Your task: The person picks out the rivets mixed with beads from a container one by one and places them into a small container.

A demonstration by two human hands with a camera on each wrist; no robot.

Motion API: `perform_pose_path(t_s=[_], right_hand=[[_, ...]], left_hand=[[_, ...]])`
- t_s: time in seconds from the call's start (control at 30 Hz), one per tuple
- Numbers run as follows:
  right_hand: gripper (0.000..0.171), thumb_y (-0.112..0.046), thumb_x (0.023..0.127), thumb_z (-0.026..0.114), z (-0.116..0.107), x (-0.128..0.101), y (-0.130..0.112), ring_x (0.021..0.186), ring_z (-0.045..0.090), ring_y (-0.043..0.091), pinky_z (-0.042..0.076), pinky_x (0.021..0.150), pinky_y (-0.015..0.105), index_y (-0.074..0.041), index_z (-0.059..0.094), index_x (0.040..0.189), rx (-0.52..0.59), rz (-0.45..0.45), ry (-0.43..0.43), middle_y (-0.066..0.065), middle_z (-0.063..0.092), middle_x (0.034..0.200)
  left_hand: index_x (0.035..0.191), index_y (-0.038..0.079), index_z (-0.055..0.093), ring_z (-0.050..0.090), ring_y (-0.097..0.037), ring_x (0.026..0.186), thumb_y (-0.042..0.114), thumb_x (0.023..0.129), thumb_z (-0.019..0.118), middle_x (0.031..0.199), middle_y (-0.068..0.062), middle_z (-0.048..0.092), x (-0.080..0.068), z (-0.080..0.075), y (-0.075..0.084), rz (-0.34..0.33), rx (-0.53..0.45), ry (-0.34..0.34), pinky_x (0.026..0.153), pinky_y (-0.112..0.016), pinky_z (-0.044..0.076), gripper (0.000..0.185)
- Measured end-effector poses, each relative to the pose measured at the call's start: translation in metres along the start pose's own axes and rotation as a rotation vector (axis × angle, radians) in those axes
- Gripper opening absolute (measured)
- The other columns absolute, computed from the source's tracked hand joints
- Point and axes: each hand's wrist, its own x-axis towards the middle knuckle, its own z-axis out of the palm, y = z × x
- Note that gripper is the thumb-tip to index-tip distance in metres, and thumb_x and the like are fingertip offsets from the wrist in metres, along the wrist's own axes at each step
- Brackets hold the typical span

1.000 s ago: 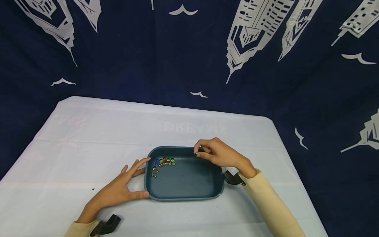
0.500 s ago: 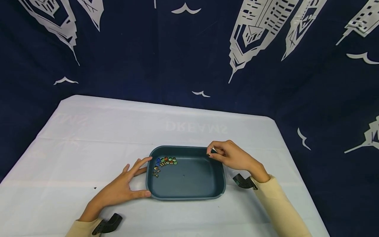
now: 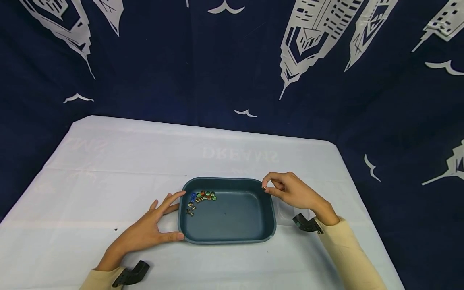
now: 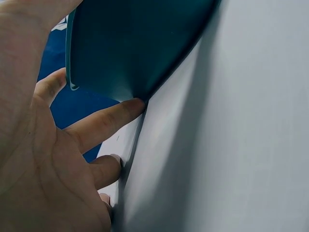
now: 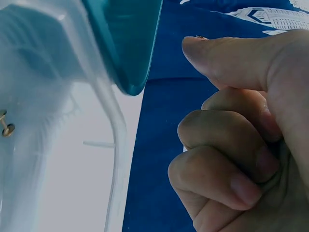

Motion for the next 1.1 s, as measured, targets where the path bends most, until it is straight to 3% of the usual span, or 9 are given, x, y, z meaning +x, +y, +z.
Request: perform_pose_path(t_s=[0.6, 1.1], right_hand=[[0.012, -0.009, 0.094, 0.07, -0.002, -0.017, 0.011, 0.054, 0.025, -0.002, 0.039, 0.056, 0.021, -0.017, 0.069, 0.104, -0.021, 0.044, 0.034, -0.015, 0.028, 0.062], [0.008, -0.007, 0.093, 0.07, -0.003, -0.029, 0.019, 0.054, 0.026, -0.003, 0.042, 0.057, 0.021, -0.011, 0.07, 0.101, -0.037, 0.047, 0.065, -0.015, 0.029, 0.061]], left_hand=[[0.159, 0.038, 0.022, 0.012, -0.042, 0.154, 0.05, 0.076, 0.084, 0.144, -0.008, 0.058, 0.0, 0.001, 0.0, -0.03, 0.004, -0.005, 0.116, -0.074, -0.005, 0.105], [0.159, 0.037, 0.023, 0.013, -0.041, 0.154, 0.049, 0.074, 0.085, 0.144, -0.006, 0.058, 0.0, 0.002, -0.001, -0.028, 0.001, -0.003, 0.116, -0.074, -0.004, 0.106]])
